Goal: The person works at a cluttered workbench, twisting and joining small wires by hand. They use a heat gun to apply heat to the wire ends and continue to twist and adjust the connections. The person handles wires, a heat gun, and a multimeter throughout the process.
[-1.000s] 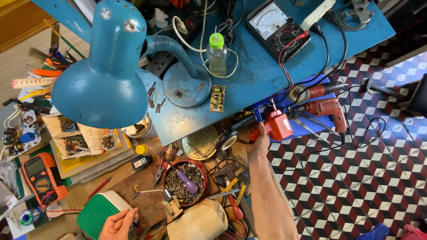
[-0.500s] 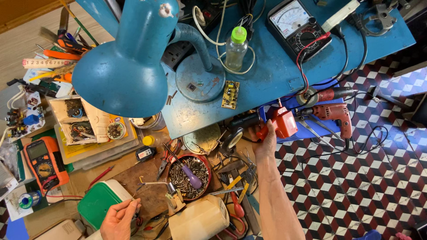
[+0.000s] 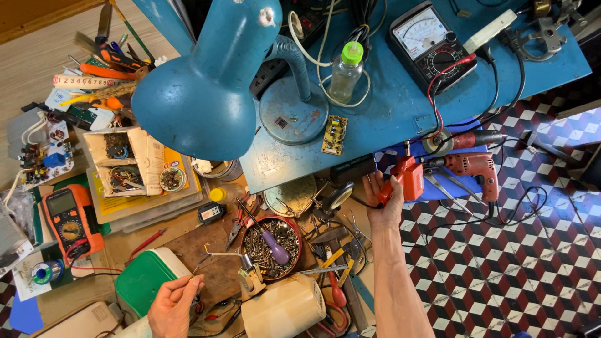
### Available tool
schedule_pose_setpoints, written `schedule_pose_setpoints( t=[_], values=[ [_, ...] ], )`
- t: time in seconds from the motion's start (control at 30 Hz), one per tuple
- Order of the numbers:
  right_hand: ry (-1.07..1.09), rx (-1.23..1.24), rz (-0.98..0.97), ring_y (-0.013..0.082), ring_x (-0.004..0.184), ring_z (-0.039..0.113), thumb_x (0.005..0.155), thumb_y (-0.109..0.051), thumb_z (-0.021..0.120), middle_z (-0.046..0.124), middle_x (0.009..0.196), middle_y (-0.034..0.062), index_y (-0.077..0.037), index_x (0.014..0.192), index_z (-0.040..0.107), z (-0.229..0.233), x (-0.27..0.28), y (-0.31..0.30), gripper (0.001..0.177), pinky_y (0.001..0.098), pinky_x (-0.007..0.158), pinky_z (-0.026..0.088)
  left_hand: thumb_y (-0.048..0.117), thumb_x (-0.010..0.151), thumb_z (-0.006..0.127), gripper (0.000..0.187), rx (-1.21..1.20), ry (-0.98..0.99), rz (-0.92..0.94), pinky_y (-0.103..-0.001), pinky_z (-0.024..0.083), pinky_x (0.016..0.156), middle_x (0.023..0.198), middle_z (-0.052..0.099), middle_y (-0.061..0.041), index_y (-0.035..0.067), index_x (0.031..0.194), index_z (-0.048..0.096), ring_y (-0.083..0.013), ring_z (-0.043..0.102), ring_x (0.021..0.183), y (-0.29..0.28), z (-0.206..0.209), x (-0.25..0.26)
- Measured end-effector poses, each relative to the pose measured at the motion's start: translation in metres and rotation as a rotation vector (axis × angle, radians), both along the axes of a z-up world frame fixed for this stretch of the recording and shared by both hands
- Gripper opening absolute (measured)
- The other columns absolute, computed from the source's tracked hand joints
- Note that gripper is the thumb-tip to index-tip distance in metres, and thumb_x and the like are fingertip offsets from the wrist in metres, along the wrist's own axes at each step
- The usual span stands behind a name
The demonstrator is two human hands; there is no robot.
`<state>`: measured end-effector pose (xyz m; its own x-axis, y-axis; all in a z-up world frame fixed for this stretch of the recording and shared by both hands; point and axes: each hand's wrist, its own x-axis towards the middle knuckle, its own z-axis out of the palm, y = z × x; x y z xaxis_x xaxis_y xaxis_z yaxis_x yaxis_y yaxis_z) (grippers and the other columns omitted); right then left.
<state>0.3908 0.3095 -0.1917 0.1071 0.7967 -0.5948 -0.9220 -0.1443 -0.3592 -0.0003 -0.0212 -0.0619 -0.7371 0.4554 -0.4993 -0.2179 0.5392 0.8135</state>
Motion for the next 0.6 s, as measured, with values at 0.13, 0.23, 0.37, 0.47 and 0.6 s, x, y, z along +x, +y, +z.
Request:
schedule_pose_setpoints(
  t=[0.13,0.23,0.37,0.47,0.6],
  values=[
    [0.006,0.073,0.074,0.0343,0.113,0.070,0.087,-0.016,0.069,0.071,0.102,0.0154,-0.005,0.128,0.050,0.000,0.003,-0.004,0.047,0.0534,0.108,0.047,0.002,0.095,0.067,0.022,0.035,0.018,-0.002,-0.036,0.056,0.094,0.109,0.075,-0.028,-0.011,0.111,0.059,-0.0245,0.071,0.101,-0.004,-0.004,-0.001],
    [0.034,0.127,0.106,0.0338,0.109,0.070,0.086,-0.015,0.070,0.072,0.095,0.0144,-0.006,0.131,0.051,0.000,0.006,-0.001,0.050,0.0538,0.111,0.044,0.001,0.095,0.066,0.020,0.027,0.024,0.014,-0.036,0.058,0.093,0.108,0.075,-0.028,-0.010,0.110,0.059,-0.0247,0.073,0.100,-0.002,-0.004,0.001],
    [0.037,0.128,0.091,0.0335,0.108,0.071,0.084,-0.016,0.070,0.070,0.090,0.0122,-0.007,0.125,0.053,-0.003,0.005,-0.003,0.046,0.0540,0.114,0.041,0.001,0.095,0.065,0.019,-0.021,0.038,0.011,-0.036,0.059,0.092,0.108,0.075,-0.027,-0.010,0.110,0.059,-0.0243,0.073,0.100,0.000,-0.001,0.000],
    [0.087,0.143,0.050,0.0360,0.111,0.070,0.085,-0.016,0.072,0.069,0.088,0.0129,-0.001,0.112,0.054,-0.007,0.004,-0.002,0.035,0.0547,0.116,0.041,0.000,0.096,0.065,0.019,-0.042,0.050,0.020,-0.036,0.059,0.092,0.107,0.075,-0.027,-0.010,0.110,0.059,-0.0244,0.073,0.099,0.000,-0.001,0.002],
    [0.144,0.164,0.005,0.0350,0.113,0.071,0.084,-0.017,0.074,0.070,0.091,0.0126,0.000,0.099,0.055,-0.006,-0.003,0.009,0.029,0.0515,0.116,0.041,0.000,0.096,0.066,0.019,-0.048,0.069,0.040,-0.037,0.059,0.091,0.106,0.075,-0.029,-0.011,0.109,0.059,-0.0248,0.073,0.099,-0.001,-0.005,0.000]
  ],
)
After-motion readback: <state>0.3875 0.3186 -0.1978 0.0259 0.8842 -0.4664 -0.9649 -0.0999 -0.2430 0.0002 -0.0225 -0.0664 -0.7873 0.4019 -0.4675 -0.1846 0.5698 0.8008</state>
